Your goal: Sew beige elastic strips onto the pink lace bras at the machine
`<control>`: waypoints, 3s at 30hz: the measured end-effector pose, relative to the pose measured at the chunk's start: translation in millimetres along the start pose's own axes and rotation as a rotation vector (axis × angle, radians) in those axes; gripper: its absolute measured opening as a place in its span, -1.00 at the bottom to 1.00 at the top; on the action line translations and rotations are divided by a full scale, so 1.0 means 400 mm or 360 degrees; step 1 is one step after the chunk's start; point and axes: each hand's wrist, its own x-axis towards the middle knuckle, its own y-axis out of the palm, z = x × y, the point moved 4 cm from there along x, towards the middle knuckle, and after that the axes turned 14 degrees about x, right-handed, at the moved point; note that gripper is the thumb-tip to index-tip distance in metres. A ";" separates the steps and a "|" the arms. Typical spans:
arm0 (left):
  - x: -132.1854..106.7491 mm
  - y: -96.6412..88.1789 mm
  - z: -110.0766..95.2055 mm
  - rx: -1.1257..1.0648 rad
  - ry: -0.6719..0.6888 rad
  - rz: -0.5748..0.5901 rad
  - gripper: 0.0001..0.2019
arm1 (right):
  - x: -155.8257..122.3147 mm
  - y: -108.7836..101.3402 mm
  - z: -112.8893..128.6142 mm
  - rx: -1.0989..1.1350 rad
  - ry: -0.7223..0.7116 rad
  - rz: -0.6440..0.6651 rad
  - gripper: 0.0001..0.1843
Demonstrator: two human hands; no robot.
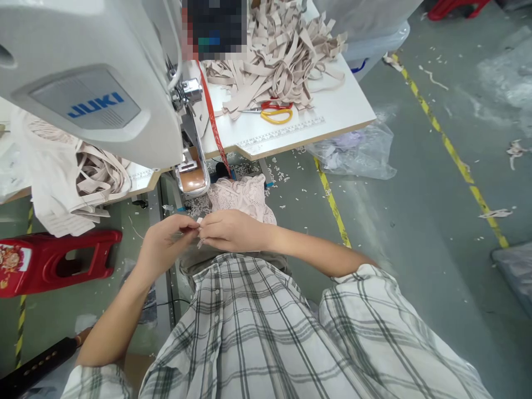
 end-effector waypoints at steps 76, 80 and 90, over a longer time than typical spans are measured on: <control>0.098 0.018 -0.024 0.0592 0.0098 -0.0373 -0.67 | 0.063 -0.156 -0.020 0.0128 0.0583 -0.0433 -0.81; 0.111 -0.007 0.028 0.0712 0.0017 -0.0693 -0.70 | 0.150 -0.210 -0.049 0.0163 0.0731 -0.0272 -0.83; 0.117 -0.025 0.101 0.1302 0.0802 -0.0802 -0.58 | 0.204 -0.223 -0.046 -0.0163 0.0809 -0.0115 -0.62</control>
